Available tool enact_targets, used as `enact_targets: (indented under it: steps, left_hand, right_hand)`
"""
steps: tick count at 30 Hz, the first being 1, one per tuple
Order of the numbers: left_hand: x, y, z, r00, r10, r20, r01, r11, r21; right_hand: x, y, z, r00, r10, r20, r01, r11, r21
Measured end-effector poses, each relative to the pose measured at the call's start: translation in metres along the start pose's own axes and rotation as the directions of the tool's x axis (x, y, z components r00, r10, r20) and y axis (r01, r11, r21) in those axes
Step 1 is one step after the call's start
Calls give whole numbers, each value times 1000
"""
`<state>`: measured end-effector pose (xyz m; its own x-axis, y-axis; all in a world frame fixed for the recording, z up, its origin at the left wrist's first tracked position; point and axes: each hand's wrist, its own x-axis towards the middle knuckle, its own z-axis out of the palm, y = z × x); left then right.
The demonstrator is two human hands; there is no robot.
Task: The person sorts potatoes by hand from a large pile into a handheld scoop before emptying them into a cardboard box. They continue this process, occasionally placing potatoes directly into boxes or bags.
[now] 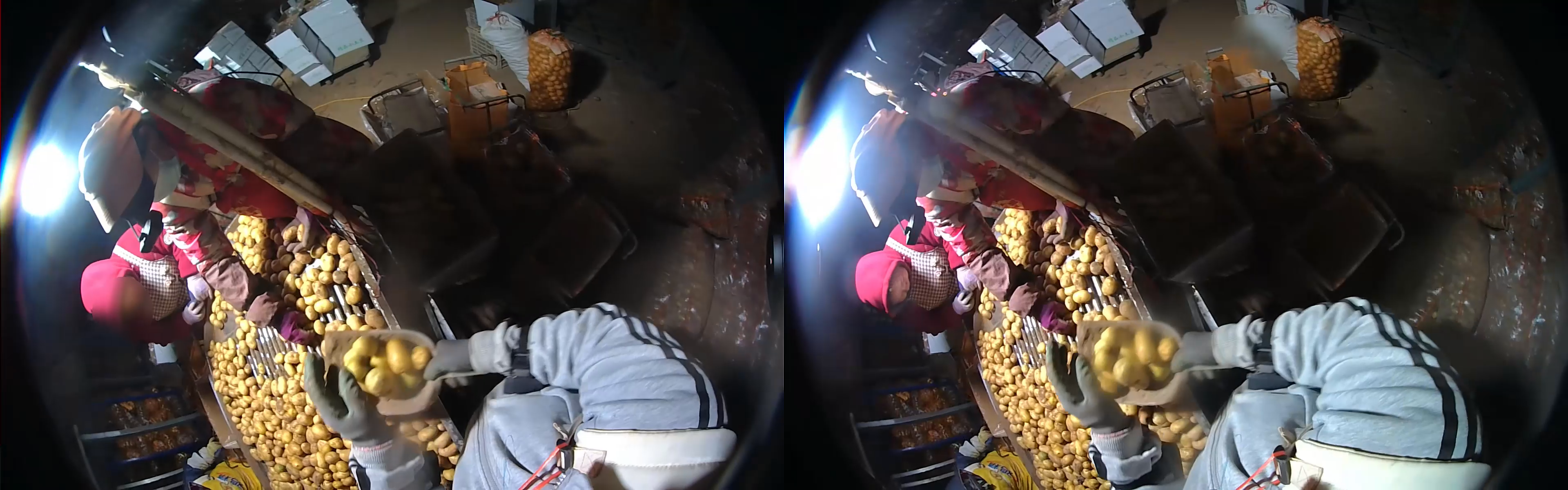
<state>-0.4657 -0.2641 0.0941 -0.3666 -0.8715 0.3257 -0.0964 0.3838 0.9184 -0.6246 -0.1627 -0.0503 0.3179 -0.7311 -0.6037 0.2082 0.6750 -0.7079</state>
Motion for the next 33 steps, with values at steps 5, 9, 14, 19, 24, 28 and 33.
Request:
enact_targets:
  steps: [5, 9, 14, 19, 24, 28, 33]
  left_hand:
    - [-2, -40, -27, 994, -15, -107, 45, 959, 281]
    - [-10, -98, 11, 993, -90, 81, 39, 872, 487]
    - [-19, -192, 47, 937, -171, 304, -113, 676, 728]
    - [-9, -196, 69, 906, -210, 367, -183, 588, 788]
    - [-1, -194, 76, 886, -269, 379, -193, 528, 827]
    - [2, -192, 80, 885, -329, 330, -135, 497, 857]
    - [6, -193, 82, 868, -395, 301, -51, 532, 845]
  right_hand:
    - [-108, -17, -53, 955, 44, -294, 22, 975, 219]
    - [-175, -16, -113, 798, 114, -592, 16, 978, 210]
    - [-219, -18, -231, 483, 49, -874, 241, 953, 186]
    - [-242, -40, -369, 241, 134, -961, 320, 924, 209]
    - [-218, -72, -520, 171, 30, -985, 453, 885, 106]
    - [-165, -102, -631, 115, 42, -992, 424, 902, 88]
    - [-127, -100, -686, 180, 174, -968, 401, 886, 234]
